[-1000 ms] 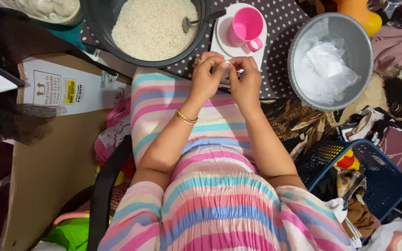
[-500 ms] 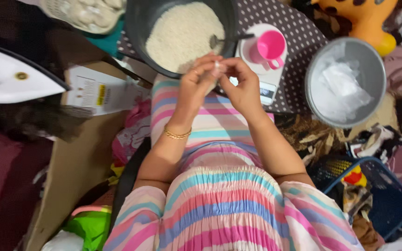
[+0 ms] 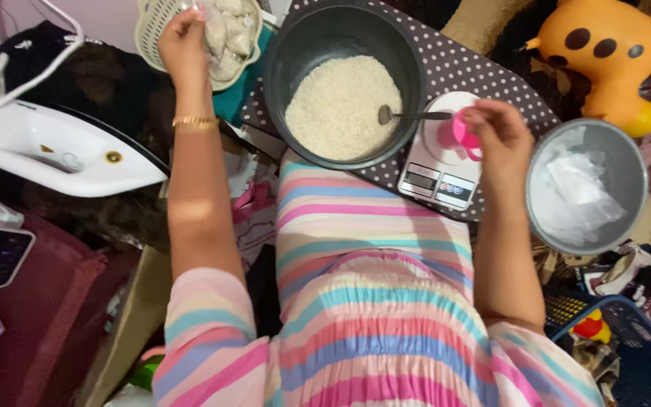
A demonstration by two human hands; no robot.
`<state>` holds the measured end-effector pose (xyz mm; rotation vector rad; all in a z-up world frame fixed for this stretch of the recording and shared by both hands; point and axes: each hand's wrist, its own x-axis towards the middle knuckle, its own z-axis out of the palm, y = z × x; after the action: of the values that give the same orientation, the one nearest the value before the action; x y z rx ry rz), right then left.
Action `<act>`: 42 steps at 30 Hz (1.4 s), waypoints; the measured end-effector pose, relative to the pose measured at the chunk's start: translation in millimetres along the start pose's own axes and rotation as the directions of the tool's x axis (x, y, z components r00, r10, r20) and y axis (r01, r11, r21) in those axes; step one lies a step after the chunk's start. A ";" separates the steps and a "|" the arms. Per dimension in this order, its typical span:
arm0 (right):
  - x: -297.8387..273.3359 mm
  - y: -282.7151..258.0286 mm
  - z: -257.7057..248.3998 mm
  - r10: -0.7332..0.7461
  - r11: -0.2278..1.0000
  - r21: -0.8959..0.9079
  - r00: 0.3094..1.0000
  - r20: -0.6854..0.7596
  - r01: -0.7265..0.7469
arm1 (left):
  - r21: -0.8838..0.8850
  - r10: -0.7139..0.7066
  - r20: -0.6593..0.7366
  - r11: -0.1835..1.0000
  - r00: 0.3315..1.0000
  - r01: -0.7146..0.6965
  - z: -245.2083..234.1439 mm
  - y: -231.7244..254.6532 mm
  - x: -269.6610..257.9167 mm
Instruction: The person measures rice into a pink cup using a digital scale, then transfers small plastic-wrapped rice portions from a basket onto the scale and into a metal bowl. The person repeatedly weighs and moves the portions between the basket, scale, and bowl.
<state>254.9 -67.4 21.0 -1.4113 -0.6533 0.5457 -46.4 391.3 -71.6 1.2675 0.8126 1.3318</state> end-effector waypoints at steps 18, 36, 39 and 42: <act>-50.0 32.5 -126.6 0.156 0.902 -0.354 0.951 -0.268 -0.248 | 0.623 -0.100 -0.046 0.775 0.994 0.107 12.7 -48.3 4.3; -103.6 65.7 -51.7 -0.197 0.611 -0.782 0.980 0.004 0.126 | 0.131 0.231 0.778 0.850 0.585 -0.509 187.6 115.6 -321.1; -100.4 75.8 -58.7 -0.102 0.828 -0.561 0.980 -0.169 -0.011 | 0.243 0.067 0.807 0.868 0.587 -0.434 233.3 90.1 -350.9; -104.2 81.5 -61.8 -0.232 0.709 -0.692 0.972 -0.046 0.137 | 0.342 0.193 0.787 0.654 0.586 -0.674 260.6 58.2 -353.2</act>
<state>226.9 -176.4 -72.1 -2.0292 -0.9365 0.0203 140.4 -9.2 -45.0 2.4801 0.3412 0.8033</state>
